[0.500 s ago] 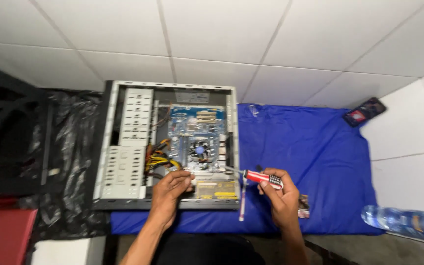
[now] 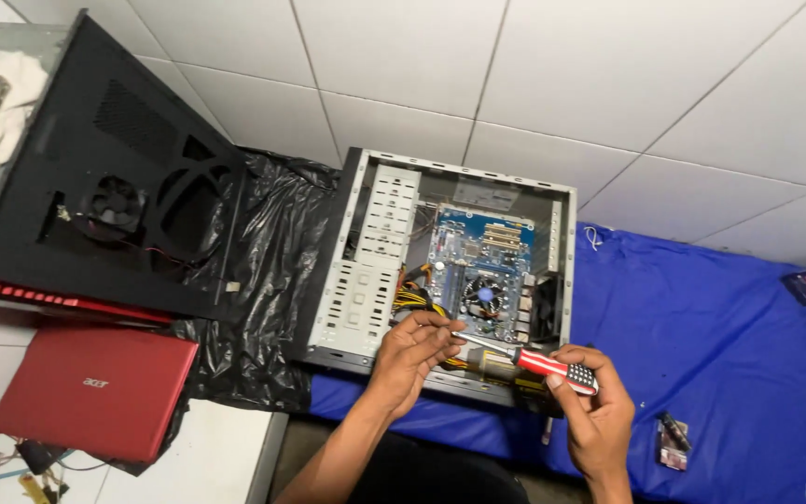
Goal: A person is performing internal repairs on a desktop computer, connecting power cables to the motherboard and using a screwdriver to secure components.
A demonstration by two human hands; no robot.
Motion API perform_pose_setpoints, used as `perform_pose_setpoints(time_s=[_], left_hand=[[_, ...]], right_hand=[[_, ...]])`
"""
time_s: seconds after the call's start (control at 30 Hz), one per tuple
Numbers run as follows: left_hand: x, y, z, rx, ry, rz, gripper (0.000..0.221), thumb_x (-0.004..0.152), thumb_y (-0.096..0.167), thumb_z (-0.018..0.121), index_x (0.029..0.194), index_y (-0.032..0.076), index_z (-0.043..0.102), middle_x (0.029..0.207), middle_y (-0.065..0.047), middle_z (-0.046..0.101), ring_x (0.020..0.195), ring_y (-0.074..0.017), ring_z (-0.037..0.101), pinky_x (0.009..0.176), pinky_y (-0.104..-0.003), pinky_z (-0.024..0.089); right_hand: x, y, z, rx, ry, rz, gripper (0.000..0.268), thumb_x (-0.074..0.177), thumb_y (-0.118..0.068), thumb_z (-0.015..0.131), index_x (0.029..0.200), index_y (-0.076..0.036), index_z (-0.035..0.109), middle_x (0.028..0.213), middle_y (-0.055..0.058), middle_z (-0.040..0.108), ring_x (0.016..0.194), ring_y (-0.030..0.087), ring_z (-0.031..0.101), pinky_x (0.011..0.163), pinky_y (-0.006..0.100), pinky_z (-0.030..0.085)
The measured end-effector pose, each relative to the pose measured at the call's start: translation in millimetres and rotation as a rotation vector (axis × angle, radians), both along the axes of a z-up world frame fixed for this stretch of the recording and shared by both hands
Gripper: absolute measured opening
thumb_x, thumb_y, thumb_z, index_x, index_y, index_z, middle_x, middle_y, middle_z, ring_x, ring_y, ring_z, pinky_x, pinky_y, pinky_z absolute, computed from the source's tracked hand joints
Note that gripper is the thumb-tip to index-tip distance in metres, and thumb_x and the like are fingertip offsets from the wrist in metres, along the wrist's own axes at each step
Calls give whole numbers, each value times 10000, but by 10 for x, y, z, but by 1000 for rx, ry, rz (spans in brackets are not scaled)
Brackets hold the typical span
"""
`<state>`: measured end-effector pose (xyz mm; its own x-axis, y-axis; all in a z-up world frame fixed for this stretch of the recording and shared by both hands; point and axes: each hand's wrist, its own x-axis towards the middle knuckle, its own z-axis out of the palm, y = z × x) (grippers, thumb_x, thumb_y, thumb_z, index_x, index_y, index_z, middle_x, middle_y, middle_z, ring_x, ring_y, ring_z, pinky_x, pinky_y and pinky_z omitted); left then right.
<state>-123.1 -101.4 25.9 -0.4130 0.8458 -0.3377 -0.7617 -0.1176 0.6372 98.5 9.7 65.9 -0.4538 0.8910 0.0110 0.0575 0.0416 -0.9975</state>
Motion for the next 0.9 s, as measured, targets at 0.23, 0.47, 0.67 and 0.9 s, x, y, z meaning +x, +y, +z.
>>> perform_pose_setpoints(time_s=[0.23,0.47,0.67,0.9], left_hand=[[-247,-158,-38,45,-46,-37,213,906,-13,693,1108,-30,627,1157,-222,708,995,-270,714,873,-300,600],[-466,-278,-72,32,-64,-75,200,901,-11,692,1091,-23,629,1132,-204,710,1000,-257,715,854,-296,619],[-676,-352,-167,53,-39,-125,203,886,-15,711,1080,-2,652,1129,-178,727,987,-249,724,867,-311,621],[-983,-387,-183,-6,127,-247,169,898,19,708,1055,-18,658,1096,-206,744,909,-238,740,867,-335,644]], right_hand=[[-289,-235,101,85,-93,-16,222,876,26,650,1096,6,627,1182,125,664,867,168,637,735,254,507],[-491,-470,155,93,-191,-93,240,853,42,677,1085,-4,633,1209,113,683,974,189,671,841,282,540],[-685,-626,230,152,-265,-133,240,833,45,715,1051,-33,652,1099,40,695,612,76,488,515,209,380],[-815,-699,135,90,-436,-170,241,859,-41,757,1096,-67,720,748,43,718,590,114,603,521,244,464]])
